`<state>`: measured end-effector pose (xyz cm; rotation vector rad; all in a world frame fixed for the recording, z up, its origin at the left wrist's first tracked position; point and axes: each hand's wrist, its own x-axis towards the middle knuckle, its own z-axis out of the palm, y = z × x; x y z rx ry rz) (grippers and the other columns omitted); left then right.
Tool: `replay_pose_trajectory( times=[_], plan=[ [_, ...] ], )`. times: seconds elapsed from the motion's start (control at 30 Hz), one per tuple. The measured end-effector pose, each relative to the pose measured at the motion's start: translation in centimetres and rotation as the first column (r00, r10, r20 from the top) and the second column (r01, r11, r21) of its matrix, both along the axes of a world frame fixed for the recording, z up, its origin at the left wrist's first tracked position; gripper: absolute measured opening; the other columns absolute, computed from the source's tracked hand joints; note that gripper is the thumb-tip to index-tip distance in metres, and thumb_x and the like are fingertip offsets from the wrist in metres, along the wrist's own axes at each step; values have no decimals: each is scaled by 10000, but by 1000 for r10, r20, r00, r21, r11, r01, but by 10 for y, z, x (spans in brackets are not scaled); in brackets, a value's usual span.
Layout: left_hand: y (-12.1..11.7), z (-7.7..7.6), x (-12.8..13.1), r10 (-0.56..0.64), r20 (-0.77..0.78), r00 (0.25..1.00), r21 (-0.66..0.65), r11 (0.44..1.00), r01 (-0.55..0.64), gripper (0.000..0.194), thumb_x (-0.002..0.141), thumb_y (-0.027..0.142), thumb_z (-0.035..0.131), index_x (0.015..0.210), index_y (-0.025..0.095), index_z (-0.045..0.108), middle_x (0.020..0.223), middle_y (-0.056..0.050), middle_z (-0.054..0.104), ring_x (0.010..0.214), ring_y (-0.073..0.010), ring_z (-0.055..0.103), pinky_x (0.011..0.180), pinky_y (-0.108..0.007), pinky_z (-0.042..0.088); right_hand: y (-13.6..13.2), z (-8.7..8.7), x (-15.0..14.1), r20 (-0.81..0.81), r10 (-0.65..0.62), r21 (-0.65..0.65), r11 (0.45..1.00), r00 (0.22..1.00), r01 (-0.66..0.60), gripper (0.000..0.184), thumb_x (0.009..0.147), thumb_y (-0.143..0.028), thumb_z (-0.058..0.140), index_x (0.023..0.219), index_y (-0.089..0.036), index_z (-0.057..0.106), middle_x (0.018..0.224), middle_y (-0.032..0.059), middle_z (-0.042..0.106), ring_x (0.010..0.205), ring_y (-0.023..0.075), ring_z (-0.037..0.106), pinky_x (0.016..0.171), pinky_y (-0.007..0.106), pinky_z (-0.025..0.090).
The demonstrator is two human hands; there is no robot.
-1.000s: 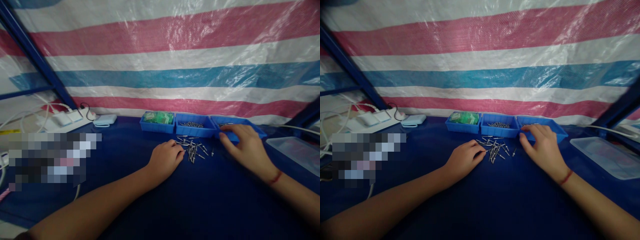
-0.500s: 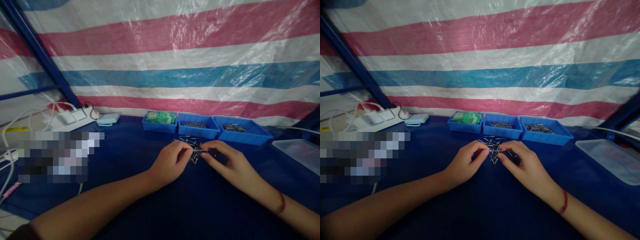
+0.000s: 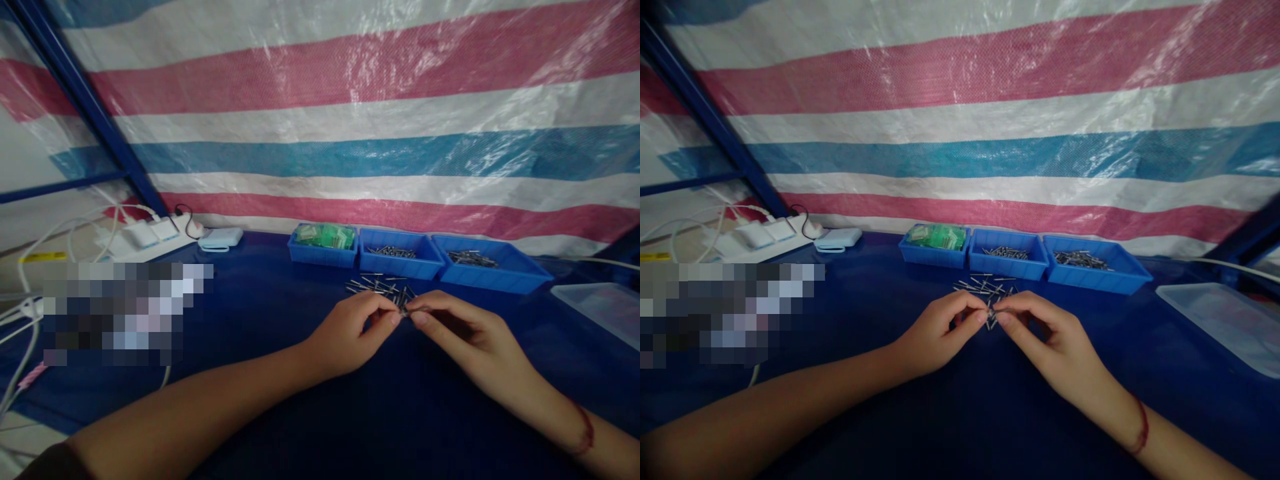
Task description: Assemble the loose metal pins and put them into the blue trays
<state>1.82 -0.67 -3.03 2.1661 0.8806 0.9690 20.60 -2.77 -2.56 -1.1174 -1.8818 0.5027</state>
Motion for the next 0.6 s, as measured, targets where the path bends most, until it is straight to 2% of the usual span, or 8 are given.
replay_pose_trajectory(
  times=[0.13,0.4,0.6],
  plan=[
    [-1,0,-1,-76,-25,997,12,997,76,175,885,266,482,951,148,593,802,-22,594,671,-106,539,631,-211,430,0,0,0,40,26,29,999,999,-27,106,813,-301,589,867,-229,645,807,20,674,731,165,644,632,266,532],
    [1,-1,-1,-103,-41,994,-58,993,101,212,890,279,472,1019,160,590,841,-32,619,679,-116,553,617,-220,433,-2,1,-1,87,42,69,996,995,-48,72,820,-272,578,851,-234,632,786,19,657,718,163,630,615,269,513],
    [0,2,-1,-135,-53,989,-55,990,132,190,894,269,464,931,147,604,796,-24,610,644,-100,536,596,-202,423,-3,1,-1,78,44,62,997,996,-49,65,831,-261,571,866,-235,618,801,15,655,738,157,625,619,261,506]
  ],
)
